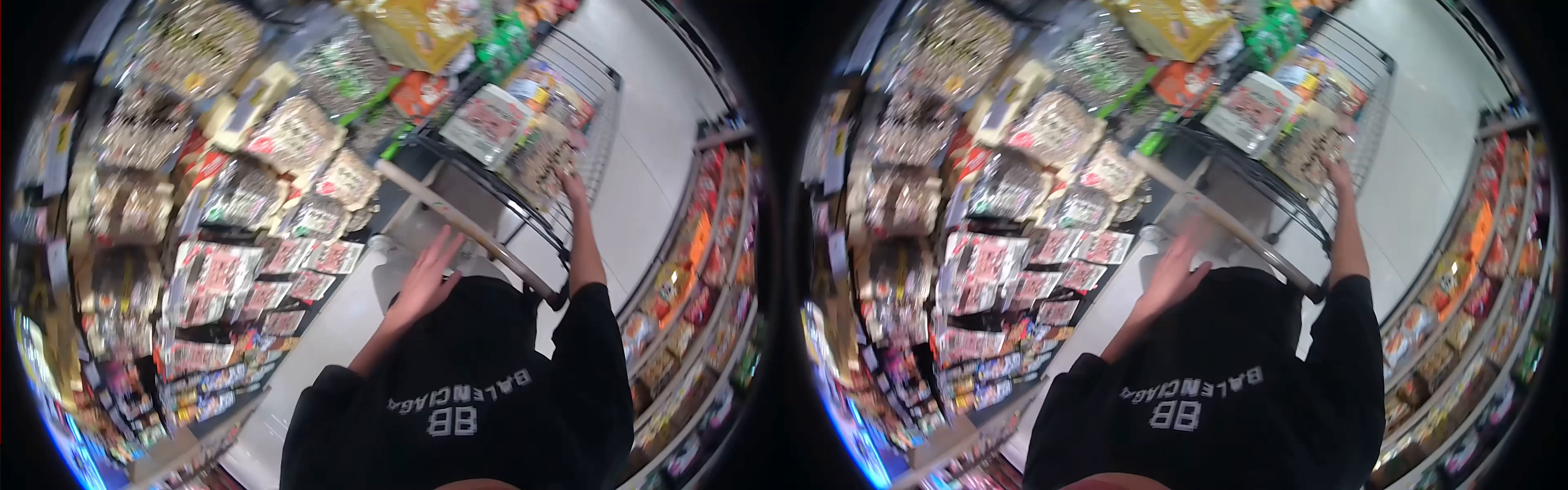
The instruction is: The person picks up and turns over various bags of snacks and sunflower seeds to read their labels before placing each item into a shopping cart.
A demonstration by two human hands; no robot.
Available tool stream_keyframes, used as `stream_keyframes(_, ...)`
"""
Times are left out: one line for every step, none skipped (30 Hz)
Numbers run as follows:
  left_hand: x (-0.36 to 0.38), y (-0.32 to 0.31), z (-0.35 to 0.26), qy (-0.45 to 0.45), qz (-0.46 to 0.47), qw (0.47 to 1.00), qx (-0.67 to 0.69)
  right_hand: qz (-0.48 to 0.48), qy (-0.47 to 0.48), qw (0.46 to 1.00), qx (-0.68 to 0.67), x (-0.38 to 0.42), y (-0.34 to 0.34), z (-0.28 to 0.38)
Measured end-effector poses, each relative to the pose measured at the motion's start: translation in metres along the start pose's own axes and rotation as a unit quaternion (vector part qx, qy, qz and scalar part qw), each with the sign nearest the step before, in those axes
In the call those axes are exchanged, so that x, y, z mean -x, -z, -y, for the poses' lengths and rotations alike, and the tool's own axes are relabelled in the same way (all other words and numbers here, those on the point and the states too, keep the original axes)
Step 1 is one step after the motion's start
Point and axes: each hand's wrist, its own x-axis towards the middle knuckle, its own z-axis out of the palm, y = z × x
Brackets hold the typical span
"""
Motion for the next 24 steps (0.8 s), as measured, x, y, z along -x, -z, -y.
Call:
stream_keyframes(0.000, 0.003, 0.002, -0.003, -0.002, 1.000, 0.009, 0.043, 0.041, 0.997, -0.039, 0.003, -0.005, -0.002)
stream_keyframes(0.001, 0.005, 0.007, -0.009, -0.024, 1.000, 0.014, 0.083, 0.004, 0.995, 0.049, 0.045, -0.006, 0.054)
stream_keyframes(0.000, 0.009, 0.011, -0.021, -0.044, 0.999, 0.021, 0.087, 0.044, 0.995, -0.027, 0.038, -0.015, 0.037)
stream_keyframes(-0.002, 0.017, 0.012, -0.013, -0.066, 0.997, 0.030, 0.093, 0.057, 0.994, 0.019, 0.015, -0.019, 0.007)
stream_keyframes(-0.004, 0.025, 0.020, -0.005, -0.103, 0.995, 0.013, 0.092, 0.066, 0.991, 0.066, 0.000, -0.023, -0.015)
stream_keyframes(-0.009, 0.034, 0.033, -0.002, -0.136, 0.991, -0.002, 0.096, 0.043, 0.984, 0.144, 0.005, -0.027, -0.014)
stream_keyframes(-0.016, 0.042, 0.046, 0.000, -0.167, 0.986, -0.015, 0.095, 0.019, 0.970, 0.222, 0.011, -0.027, -0.008)
stream_keyframes(-0.022, 0.053, 0.059, 0.064, -0.239, 0.967, 0.057, 0.090, -0.007, 0.950, 0.298, 0.016, -0.027, -0.002)
stream_keyframes(-0.029, 0.065, 0.075, 0.127, -0.305, 0.935, 0.129, 0.107, -0.017, 0.953, 0.283, 0.024, -0.024, 0.013)
stream_keyframes(-0.036, 0.080, 0.100, 0.153, -0.376, 0.901, 0.152, 0.122, -0.027, 0.955, 0.268, 0.032, -0.020, 0.030)
stream_keyframes(-0.044, 0.097, 0.130, 0.178, -0.443, 0.861, 0.176, 0.136, -0.037, 0.957, 0.253, 0.040, -0.017, 0.043)
stream_keyframes(-0.052, 0.111, 0.159, 0.170, -0.494, 0.831, 0.194, 0.065, 0.043, 0.939, 0.334, 0.023, -0.012, 0.021)
stream_keyframes(-0.061, 0.126, 0.186, 0.161, -0.543, 0.796, 0.212, 0.045, 0.074, 0.950, 0.301, 0.013, -0.008, 0.008)
stream_keyframes(-0.068, 0.141, 0.210, 0.162, -0.543, 0.795, 0.218, 0.026, 0.107, 0.957, 0.267, 0.008, -0.005, -0.001)
stream_keyframes(-0.075, 0.153, 0.225, 0.163, -0.542, 0.793, 0.225, 0.006, 0.138, 0.963, 0.233, 0.008, -0.002, -0.005)
stream_keyframes(-0.083, 0.162, 0.223, 0.111, -0.562, 0.778, 0.257, 0.050, 0.032, 0.979, 0.196, 0.068, -0.002, 0.067)
stream_keyframes(-0.089, 0.168, 0.217, 0.109, -0.550, 0.791, 0.243, 0.060, 0.057, 0.984, 0.159, 0.094, 0.000, 0.092)
stream_keyframes(-0.094, 0.172, 0.213, 0.107, -0.537, 0.806, 0.226, 0.070, 0.080, 0.987, 0.120, 0.116, 0.002, 0.101)
stream_keyframes(-0.099, 0.177, 0.211, 0.106, -0.520, 0.822, 0.207, 0.079, 0.100, 0.989, 0.077, 0.138, 0.002, 0.105)
stream_keyframes(-0.107, 0.173, 0.234, 0.053, -0.515, 0.825, 0.228, 0.071, 0.121, 0.990, 0.036, 0.163, 0.002, 0.110)
stream_keyframes(-0.109, 0.171, 0.243, 0.118, -0.541, 0.817, 0.164, 0.062, 0.142, 0.988, -0.006, 0.186, 0.003, 0.113)
stream_keyframes(-0.110, 0.168, 0.248, 0.180, -0.563, 0.800, 0.098, 0.052, 0.163, 0.984, -0.047, 0.206, 0.002, 0.117)
stream_keyframes(-0.108, 0.166, 0.249, 0.241, -0.581, 0.777, 0.032, 0.038, 0.158, 0.985, -0.064, 0.225, 0.002, 0.120)
stream_keyframes(-0.105, 0.166, 0.250, 0.229, -0.584, 0.778, 0.024, 0.023, 0.153, 0.985, -0.078, 0.243, 0.005, 0.122)
